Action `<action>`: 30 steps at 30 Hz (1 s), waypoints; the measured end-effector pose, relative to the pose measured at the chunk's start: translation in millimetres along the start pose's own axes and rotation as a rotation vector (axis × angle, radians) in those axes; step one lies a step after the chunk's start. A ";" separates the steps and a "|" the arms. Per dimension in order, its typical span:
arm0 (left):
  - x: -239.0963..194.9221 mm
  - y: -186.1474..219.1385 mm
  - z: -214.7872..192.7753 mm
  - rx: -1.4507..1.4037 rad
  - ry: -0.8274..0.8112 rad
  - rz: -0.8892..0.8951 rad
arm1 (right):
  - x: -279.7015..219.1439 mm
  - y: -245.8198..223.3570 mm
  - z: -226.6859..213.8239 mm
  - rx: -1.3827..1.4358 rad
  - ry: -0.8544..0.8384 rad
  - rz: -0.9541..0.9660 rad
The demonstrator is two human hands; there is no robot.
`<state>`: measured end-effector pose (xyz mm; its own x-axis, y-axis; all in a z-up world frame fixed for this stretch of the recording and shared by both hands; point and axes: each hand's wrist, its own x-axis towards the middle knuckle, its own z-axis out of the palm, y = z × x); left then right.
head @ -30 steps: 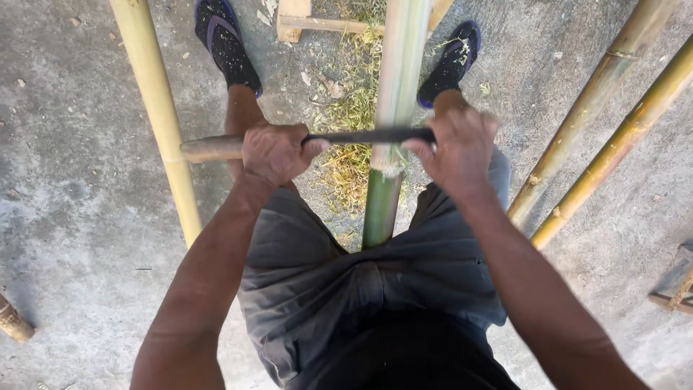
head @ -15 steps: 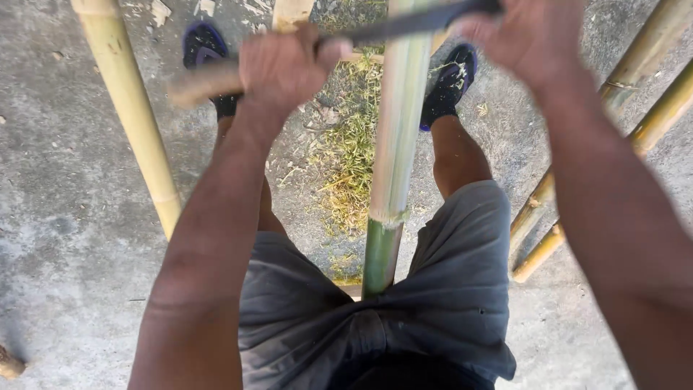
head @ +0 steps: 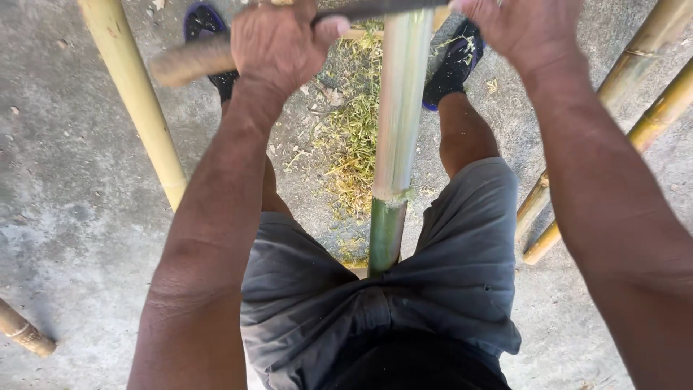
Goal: Using a machete to scrape and shave the outer skin of a bamboo pole held between the legs.
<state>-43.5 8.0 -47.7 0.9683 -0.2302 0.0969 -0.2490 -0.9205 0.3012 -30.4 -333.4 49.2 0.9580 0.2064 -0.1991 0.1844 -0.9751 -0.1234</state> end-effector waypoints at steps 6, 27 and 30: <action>-83.2 21.9 -15.3 -0.119 -0.194 0.007 | -67.0 -2.7 31.3 -0.059 0.274 -0.304; -89.9 12.6 23.6 -0.151 -0.048 0.019 | -48.6 -10.2 10.7 -0.123 0.215 -0.349; -47.0 9.5 24.3 -0.244 -0.064 -0.075 | -12.0 21.3 20.5 -0.063 0.127 -0.311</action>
<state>-90.9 2.4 -72.5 0.9817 -0.1903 0.0078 -0.1660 -0.8343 0.5257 -42.4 -355.0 29.0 0.8725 0.4871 -0.0381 0.4818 -0.8707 -0.0984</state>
